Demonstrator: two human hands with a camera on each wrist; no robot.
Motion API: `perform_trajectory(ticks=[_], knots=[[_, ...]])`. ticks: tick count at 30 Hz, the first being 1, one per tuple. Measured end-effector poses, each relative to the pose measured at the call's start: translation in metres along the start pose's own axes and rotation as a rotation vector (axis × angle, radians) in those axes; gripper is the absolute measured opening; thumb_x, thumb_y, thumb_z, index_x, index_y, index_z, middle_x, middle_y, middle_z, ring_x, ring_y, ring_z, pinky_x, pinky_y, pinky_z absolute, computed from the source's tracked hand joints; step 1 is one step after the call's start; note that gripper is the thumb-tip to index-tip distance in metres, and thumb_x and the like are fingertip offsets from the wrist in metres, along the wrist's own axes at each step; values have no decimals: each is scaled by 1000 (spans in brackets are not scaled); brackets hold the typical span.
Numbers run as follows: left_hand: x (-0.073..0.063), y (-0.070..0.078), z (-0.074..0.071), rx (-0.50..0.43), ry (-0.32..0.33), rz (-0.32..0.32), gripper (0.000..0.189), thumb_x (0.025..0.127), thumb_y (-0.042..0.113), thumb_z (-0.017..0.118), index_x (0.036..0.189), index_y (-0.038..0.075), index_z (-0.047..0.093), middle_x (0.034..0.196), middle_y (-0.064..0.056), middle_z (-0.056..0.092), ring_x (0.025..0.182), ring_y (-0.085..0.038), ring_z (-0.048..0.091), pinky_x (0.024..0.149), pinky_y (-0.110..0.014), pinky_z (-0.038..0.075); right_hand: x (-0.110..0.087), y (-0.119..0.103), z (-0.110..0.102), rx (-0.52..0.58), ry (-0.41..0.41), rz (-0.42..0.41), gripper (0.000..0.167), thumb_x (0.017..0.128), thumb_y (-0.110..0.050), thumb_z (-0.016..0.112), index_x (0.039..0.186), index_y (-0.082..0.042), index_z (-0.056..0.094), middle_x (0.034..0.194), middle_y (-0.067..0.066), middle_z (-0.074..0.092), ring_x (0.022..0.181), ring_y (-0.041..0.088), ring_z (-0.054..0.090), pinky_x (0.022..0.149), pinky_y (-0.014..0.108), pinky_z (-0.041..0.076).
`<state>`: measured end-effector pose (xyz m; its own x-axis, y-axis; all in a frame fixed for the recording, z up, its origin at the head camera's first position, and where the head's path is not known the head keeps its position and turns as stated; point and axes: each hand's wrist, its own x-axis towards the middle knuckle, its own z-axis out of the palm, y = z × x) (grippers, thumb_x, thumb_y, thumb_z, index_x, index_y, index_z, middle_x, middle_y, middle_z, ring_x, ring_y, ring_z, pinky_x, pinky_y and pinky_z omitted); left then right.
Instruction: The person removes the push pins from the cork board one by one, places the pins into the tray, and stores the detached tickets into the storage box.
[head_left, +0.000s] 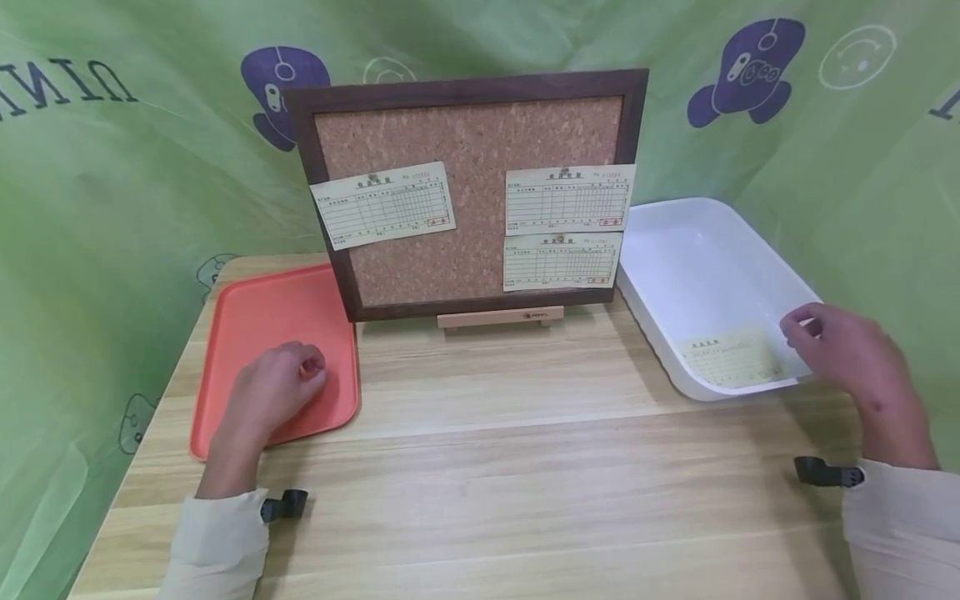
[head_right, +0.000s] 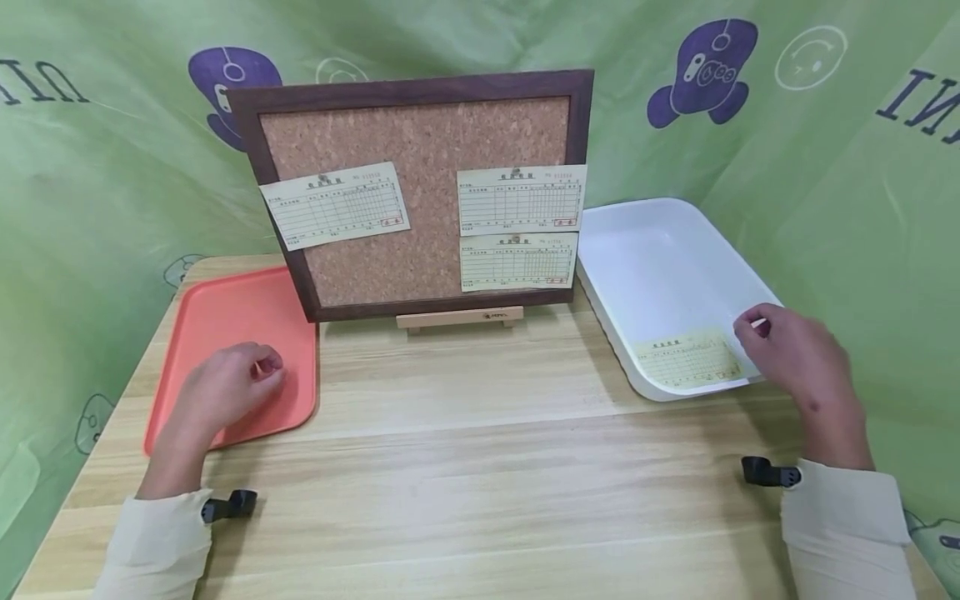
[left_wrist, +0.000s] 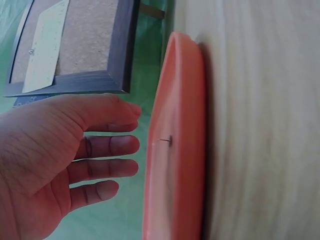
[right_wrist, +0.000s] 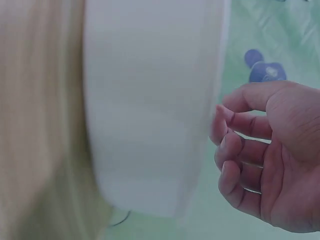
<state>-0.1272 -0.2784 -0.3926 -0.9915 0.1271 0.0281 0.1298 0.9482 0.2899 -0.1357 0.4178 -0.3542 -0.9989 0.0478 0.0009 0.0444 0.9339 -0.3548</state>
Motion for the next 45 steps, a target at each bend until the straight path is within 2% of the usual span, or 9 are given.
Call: perform_trajectory(ticks=[4, 8, 11, 15, 20, 25, 33, 40, 45], knots=[[1, 4, -4, 15, 28, 24, 14, 92, 18, 74, 98, 5, 72, 86, -8, 64, 76, -27, 56, 65, -44, 50, -2, -20, -4, 18, 14, -40, 40, 105, -31, 50, 120, 2, 65, 112, 34, 64, 91, 46, 62, 61, 41, 41], [2, 9, -5, 4, 69, 58, 16, 93, 21, 74, 99, 6, 73, 89, -8, 66, 78, -27, 60, 64, -45, 52, -5, -43, -4, 57, 53, -117, 30, 104, -26, 54, 116, -2, 68, 105, 28, 68, 82, 37, 64, 58, 38, 43], [3, 14, -6, -45, 114, 73, 17, 94, 22, 72, 101, 7, 73, 93, -9, 68, 82, -28, 61, 66, -46, 52, -6, -62, -2, 81, 90, -170, 25, 104, -23, 57, 113, -4, 71, 101, 23, 70, 78, 30, 64, 56, 34, 44], [5, 24, -8, -120, 190, 113, 14, 95, 19, 70, 102, 7, 73, 95, -9, 69, 82, -26, 61, 66, -44, 50, -5, -85, 1, 114, 136, -242, 21, 102, -19, 60, 112, -4, 72, 99, 21, 72, 77, 29, 65, 60, 25, 43], [9, 37, -9, -154, 330, 200, 9, 94, 14, 72, 97, 5, 73, 91, -9, 69, 77, -27, 62, 63, -42, 49, -4, -116, 13, 191, 179, -311, 20, 101, -17, 63, 113, -4, 73, 99, 15, 74, 82, 30, 67, 65, 16, 42], [15, 47, -9, -173, 432, 270, 8, 93, 11, 75, 96, 3, 74, 88, -9, 69, 73, -29, 63, 59, -40, 48, 0, -146, 22, 223, 184, -380, 18, 102, -20, 63, 109, -7, 74, 98, 7, 75, 82, 27, 69, 68, 22, 46], [23, 55, -10, -187, 522, 283, 8, 92, 8, 74, 97, 2, 73, 85, -10, 67, 68, -28, 62, 55, -39, 45, 13, -187, 32, 268, 169, -504, 12, 101, -17, 66, 105, -9, 74, 94, 2, 75, 82, 21, 69, 68, 32, 49], [35, 62, -10, -198, 587, 299, 7, 91, 4, 73, 98, 2, 73, 84, -11, 65, 68, -24, 59, 54, -35, 41, 25, -215, 47, 349, 154, -504, 10, 99, -10, 66, 106, -5, 72, 94, 6, 73, 84, 21, 69, 76, 41, 54], [47, 68, -8, -222, 625, 322, 7, 90, 2, 71, 97, 0, 73, 85, -12, 66, 70, -24, 59, 55, -34, 40, 33, -228, 59, 404, 154, -502, 11, 98, -8, 67, 106, -5, 72, 96, 6, 73, 82, 20, 70, 75, 33, 55]])
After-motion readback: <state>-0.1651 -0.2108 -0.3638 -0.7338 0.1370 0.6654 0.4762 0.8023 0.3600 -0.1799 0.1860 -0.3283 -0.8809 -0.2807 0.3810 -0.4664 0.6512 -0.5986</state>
